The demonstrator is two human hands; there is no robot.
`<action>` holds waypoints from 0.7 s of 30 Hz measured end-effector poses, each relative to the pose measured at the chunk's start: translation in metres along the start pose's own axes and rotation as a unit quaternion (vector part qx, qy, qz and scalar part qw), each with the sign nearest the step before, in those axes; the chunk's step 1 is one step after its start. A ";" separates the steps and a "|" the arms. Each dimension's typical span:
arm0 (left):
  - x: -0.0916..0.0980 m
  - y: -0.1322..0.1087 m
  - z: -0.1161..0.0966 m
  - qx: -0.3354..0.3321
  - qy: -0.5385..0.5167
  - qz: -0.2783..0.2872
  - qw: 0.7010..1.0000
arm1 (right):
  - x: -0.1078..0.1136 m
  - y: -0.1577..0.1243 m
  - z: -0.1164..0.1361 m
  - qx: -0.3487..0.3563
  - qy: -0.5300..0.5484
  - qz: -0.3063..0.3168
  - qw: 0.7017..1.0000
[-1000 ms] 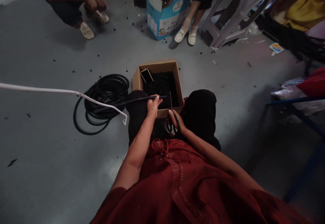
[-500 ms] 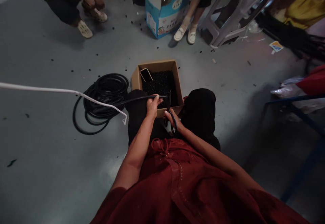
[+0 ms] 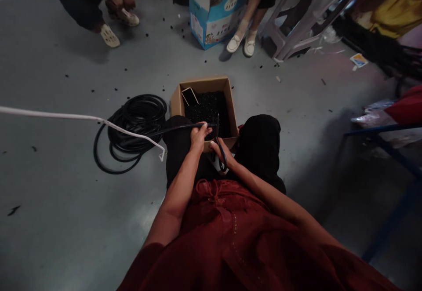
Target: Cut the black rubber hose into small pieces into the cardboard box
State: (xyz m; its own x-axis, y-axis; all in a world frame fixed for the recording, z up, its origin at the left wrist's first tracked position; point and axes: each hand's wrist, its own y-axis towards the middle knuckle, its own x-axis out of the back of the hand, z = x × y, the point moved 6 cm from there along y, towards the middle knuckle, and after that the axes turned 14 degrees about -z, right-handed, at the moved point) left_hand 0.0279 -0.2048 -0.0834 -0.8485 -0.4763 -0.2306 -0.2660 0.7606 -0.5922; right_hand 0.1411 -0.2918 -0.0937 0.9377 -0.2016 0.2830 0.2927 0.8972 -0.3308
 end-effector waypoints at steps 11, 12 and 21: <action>-0.001 0.000 0.000 -0.001 -0.014 0.006 1.000 | -0.002 0.003 0.001 -0.017 0.007 -0.010 1.000; -0.001 0.000 0.000 -0.002 -0.014 0.006 1.000 | -0.002 0.003 0.000 -0.020 0.008 -0.010 1.000; -0.001 0.000 0.000 -0.004 -0.010 0.004 1.000 | -0.001 0.006 0.000 -0.033 0.012 -0.011 0.999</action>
State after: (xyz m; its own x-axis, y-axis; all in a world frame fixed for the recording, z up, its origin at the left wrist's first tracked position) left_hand 0.0283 -0.2042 -0.0830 -0.8409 -0.4796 -0.2508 -0.2639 0.7679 -0.5837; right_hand 0.1423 -0.2867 -0.0962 0.9349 -0.2309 0.2694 0.3242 0.8645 -0.3842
